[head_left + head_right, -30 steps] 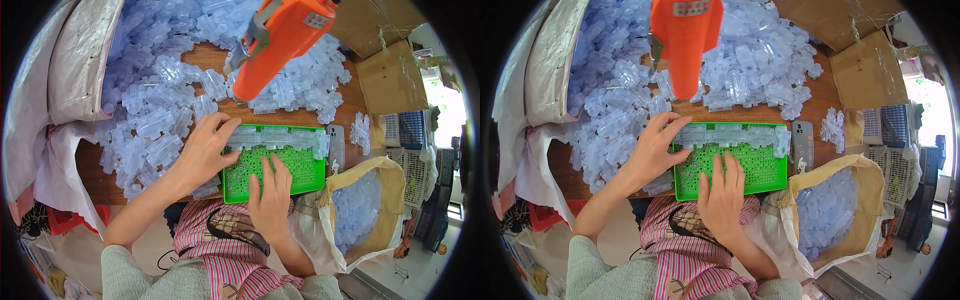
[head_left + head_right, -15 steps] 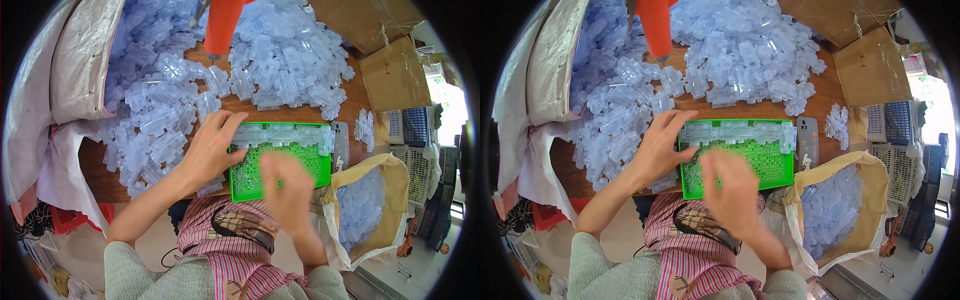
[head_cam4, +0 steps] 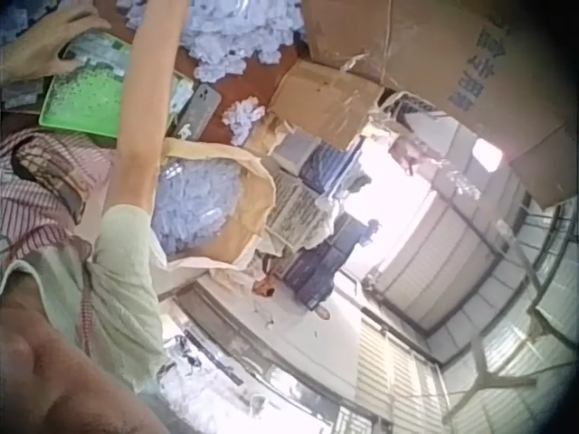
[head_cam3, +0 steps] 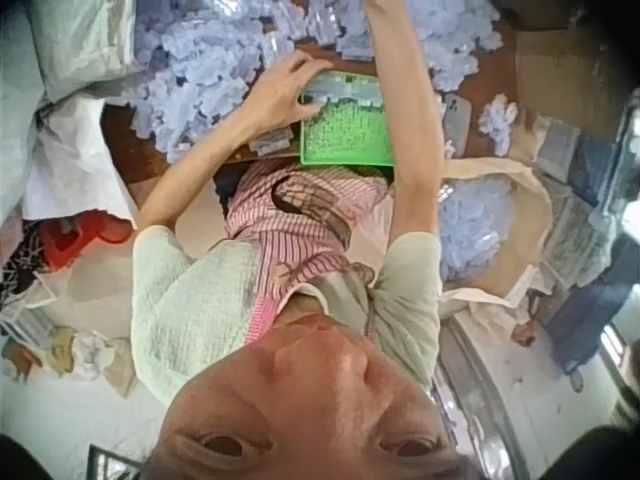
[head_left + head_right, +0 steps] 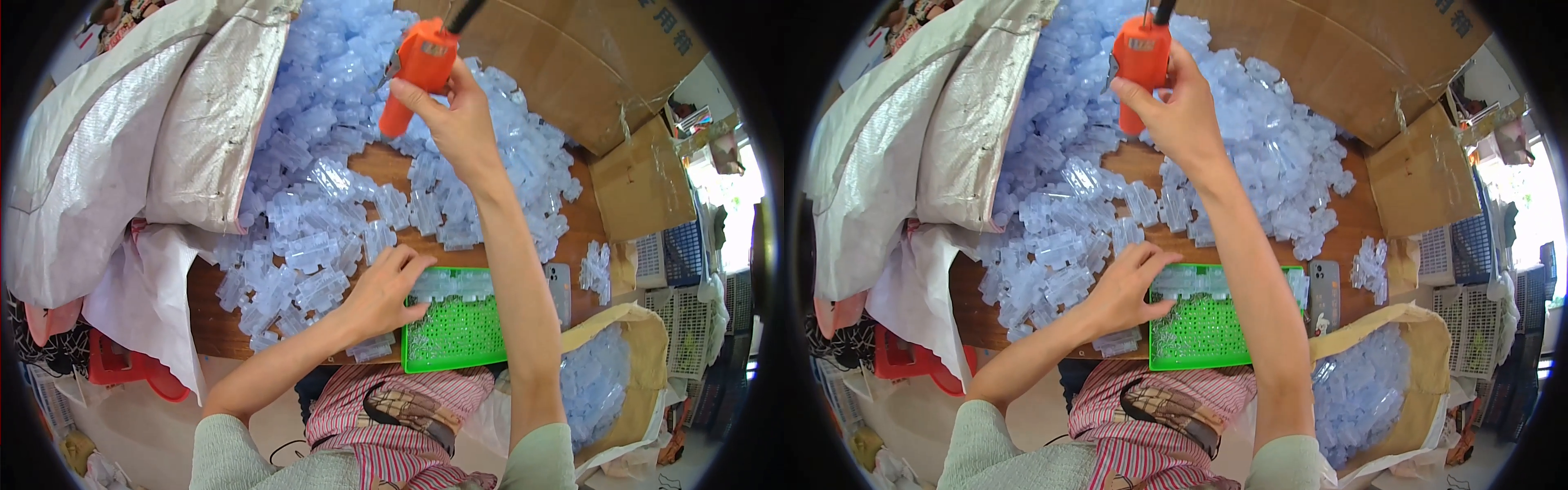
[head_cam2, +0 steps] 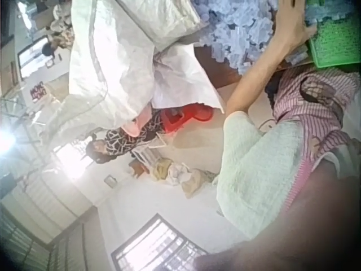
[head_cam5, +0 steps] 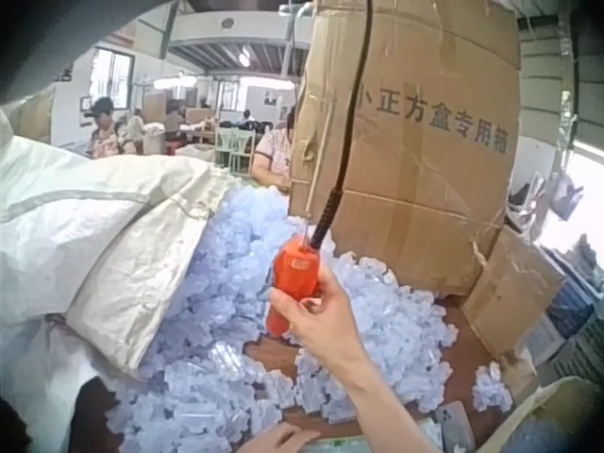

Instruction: Assemble small plastic toy components using a heat gun or glue gun to join parts.

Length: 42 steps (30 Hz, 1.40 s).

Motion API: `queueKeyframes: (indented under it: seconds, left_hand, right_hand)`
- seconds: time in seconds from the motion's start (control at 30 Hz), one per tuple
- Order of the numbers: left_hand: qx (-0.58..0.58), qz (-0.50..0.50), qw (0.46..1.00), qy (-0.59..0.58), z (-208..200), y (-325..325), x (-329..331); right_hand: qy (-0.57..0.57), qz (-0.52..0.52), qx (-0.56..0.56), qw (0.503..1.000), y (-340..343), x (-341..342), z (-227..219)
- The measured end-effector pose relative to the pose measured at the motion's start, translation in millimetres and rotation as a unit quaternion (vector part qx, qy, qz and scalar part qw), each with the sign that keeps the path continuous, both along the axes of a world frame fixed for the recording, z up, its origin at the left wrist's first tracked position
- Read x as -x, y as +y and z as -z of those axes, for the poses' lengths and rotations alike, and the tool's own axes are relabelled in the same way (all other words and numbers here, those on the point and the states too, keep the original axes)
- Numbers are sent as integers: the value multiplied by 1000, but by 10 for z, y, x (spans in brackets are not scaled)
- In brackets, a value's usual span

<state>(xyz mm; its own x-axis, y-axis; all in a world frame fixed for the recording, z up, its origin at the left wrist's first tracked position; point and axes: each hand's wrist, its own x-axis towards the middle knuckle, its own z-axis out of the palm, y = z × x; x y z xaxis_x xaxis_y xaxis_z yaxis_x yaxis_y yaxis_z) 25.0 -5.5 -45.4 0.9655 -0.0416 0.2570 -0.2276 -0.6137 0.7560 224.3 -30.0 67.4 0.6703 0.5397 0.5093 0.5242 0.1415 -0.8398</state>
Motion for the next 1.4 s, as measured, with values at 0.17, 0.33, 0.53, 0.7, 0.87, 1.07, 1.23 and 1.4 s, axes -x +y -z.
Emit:
queueKeyframes:
  seconds: [0.17,0.33,0.53,0.7,0.87,1.07,1.23,1.4]
  left_hand:
    - [0,4,1000,-6,0,-17,25]
    - [-20,5,1000,-11,9,-20,46]
    - [-9,2,1000,-30,61,-19,35]
    - [-15,-7,1000,-23,27,-32,11]
    - [-20,-12,1000,-6,16,-38,13]
    - [-26,-12,1000,-7,16,-36,17]
    - [-29,-9,1000,-6,25,-26,20]
    - [-25,-12,1000,-9,18,-26,27]
  right_hand:
    - [72,8,-30,997,-60,170,91]
    - [123,29,-75,989,-310,337,102]
    - [124,3,-93,988,-793,486,11]
    - [147,20,-101,984,-1219,792,-31]
    - [142,117,13,983,-1492,1222,160]
    - [233,90,-25,968,-1566,1456,478]
    - [232,72,-5,970,-1501,1522,588]
    - [219,65,-19,973,-1521,1540,659]
